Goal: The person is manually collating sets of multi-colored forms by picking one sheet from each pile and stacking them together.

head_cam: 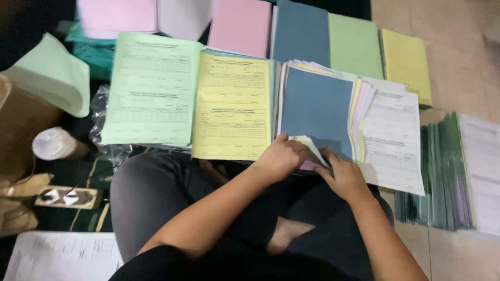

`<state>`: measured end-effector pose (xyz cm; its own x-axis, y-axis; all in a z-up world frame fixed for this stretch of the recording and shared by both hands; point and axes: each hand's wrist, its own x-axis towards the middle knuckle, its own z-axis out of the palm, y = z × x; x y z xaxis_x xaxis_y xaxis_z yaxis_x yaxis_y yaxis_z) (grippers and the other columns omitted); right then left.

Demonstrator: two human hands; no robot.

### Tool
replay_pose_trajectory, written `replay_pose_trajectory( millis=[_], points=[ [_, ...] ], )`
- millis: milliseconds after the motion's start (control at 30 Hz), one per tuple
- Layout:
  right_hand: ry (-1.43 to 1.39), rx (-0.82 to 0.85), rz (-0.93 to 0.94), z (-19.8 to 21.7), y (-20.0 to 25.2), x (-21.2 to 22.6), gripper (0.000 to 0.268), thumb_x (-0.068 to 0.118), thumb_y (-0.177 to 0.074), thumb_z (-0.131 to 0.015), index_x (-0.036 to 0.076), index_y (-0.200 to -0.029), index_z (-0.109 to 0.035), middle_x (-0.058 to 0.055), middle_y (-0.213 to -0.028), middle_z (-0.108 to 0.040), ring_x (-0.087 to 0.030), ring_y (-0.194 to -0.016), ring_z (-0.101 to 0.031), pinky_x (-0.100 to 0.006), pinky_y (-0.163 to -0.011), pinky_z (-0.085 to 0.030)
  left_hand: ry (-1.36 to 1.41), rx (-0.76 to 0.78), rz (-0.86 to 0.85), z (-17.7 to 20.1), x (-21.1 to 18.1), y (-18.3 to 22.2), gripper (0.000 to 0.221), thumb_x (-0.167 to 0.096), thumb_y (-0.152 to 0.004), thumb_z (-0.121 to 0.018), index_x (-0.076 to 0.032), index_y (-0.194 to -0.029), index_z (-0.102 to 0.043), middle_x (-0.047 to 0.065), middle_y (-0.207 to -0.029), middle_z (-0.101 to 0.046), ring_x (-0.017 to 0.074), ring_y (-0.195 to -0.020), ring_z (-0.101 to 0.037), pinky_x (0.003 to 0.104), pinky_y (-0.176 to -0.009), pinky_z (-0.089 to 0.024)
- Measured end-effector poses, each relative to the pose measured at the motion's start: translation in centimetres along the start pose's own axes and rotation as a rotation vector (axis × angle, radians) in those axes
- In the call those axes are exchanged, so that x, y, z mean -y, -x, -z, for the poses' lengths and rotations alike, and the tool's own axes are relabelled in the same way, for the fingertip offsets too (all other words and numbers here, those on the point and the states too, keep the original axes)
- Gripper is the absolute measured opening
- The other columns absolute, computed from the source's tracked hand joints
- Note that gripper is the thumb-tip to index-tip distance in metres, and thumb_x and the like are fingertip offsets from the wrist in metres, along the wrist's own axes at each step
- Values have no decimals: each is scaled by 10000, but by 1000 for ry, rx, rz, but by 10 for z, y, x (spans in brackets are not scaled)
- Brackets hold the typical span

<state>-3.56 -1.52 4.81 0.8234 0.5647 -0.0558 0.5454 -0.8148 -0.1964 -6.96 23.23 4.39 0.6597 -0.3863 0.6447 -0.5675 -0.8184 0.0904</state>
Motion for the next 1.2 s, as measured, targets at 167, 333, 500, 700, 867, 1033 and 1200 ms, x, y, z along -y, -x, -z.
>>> replay_pose_trajectory(
  millis=[167,333,500,700,867,1033,1200],
  points=[
    [1,-56,-68,-7,-21,-46,315,268,-891,-630,-43,-854,-654,-327,-734,-676,-555,-831,-674,-637,-742,-527,-22,-202,11,31,25,6,69,-187,-809,-719,-189,-758,-671,-2,-756,-666,209,-722,-647,383,-728,-432],
    [102,-621,16,77,-42,-5,325,65,-1021,-727,-180,-1234,-741,-329,-1065,-741,-489,-879,-690,-473,-768,-537,-118,741,291,92,118,69,552,-588,-793,-813,-91,-1021,-735,96,-1016,-689,282,-915,-663,420,-843,-548],
    [86,-557,276,67,-107,128,257,-22,-945,-669,-79,-1186,-740,-278,-1005,-745,-428,-827,-693,-480,-704,-558,8,641,316,85,141,128,473,-472,-635,-910,-134,-932,-764,68,-919,-685,315,-810,-704,433,-719,-574],
    [53,-109,302,-26,-118,183,514,-13,-845,-539,150,-1309,-687,-139,-1141,-761,-343,-1009,-734,-472,-832,-617,-20,559,292,96,141,143,387,-515,-682,-873,-180,-852,-779,28,-815,-723,286,-782,-732,413,-704,-555],
    [-12,-109,285,-40,-99,206,464,-80,-877,-564,69,-1297,-692,-196,-1223,-732,-363,-1078,-711,-466,-875,-615,-21,481,239,84,143,148,524,-541,-594,-927,-120,-863,-765,86,-804,-729,304,-779,-723,423,-715,-536],
    [-57,-109,271,-41,-94,208,441,-74,-903,-589,56,-1314,-682,-194,-1267,-717,-360,-1134,-689,-479,-924,-592,0,484,282,97,144,143,290,-376,-713,-881,-127,-832,-791,64,-790,-749,300,-765,-729,425,-746,-520],
    [-25,-112,255,-38,-84,226,345,59,-970,-606,36,-1309,-667,-213,-1291,-699,-363,-1143,-686,-482,-926,-590,-90,343,211,97,142,137,148,-292,-775,-842,-156,-786,-785,51,-742,-754,272,-755,-729,406,-752,-465]
  ],
)
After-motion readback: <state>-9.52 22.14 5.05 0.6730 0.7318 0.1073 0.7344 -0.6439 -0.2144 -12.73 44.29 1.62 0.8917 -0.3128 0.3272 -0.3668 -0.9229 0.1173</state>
